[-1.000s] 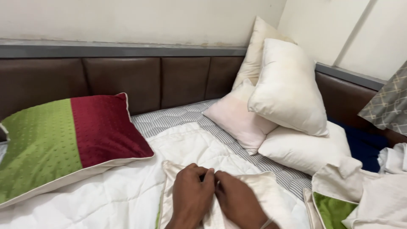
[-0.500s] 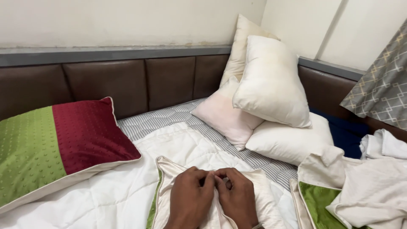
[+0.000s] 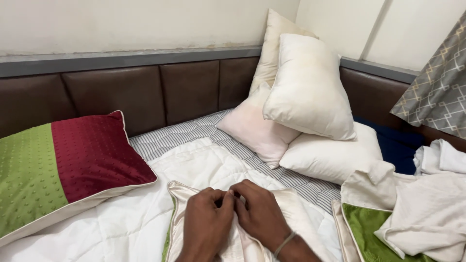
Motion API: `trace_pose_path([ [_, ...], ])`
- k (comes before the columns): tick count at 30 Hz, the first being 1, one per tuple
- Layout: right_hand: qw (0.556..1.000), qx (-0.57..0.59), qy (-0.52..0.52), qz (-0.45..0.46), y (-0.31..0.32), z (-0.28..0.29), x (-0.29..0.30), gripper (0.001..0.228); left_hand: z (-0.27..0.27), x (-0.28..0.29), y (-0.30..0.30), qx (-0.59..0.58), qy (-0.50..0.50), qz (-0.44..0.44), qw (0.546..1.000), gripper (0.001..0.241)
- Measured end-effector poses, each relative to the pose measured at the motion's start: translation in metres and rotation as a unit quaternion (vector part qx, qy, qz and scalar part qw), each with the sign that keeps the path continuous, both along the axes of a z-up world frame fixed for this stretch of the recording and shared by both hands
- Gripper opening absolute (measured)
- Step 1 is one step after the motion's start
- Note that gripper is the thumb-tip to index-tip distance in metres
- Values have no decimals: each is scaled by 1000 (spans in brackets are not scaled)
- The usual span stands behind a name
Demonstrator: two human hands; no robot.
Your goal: The person inserts a pillow into a satin pillowcase on a bed. They align the corners, push the pillow inside, and then zip the closure at the end of the case.
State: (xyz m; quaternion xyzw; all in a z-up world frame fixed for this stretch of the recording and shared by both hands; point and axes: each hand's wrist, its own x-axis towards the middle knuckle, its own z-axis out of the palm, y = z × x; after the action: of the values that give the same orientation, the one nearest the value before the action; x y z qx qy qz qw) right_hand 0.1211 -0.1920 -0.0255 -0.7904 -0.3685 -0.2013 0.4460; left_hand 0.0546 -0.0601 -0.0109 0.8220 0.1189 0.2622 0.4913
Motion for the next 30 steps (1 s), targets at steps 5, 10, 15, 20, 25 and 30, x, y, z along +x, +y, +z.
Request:
trace_pose_path([
  [5, 992, -69, -73, 76, 5, 4, 4, 11, 9, 1, 19, 27, -3, -1, 1000, 33],
  [10, 994, -46, 102, -21, 10, -3, -7, 13, 18, 9, 42, -38, 115, -25, 992, 31],
  [15, 998, -32, 45, 4, 1, -13, -13, 10, -25, 28, 39, 159, 148, -151, 964, 29],
  [20, 996, -29, 82, -5, 0, -14, -11, 12, -11, 18, 36, 175, 187, -193, 947, 33],
  [25, 994, 23, 106, 15, -4, -22, -8, 8, -1, 3, 30, 225, 99, -150, 958, 31],
  [30, 985, 34, 166, -31, -19, -23, -18, 10, 11, -3, 25, 191, 106, -134, 967, 30],
])
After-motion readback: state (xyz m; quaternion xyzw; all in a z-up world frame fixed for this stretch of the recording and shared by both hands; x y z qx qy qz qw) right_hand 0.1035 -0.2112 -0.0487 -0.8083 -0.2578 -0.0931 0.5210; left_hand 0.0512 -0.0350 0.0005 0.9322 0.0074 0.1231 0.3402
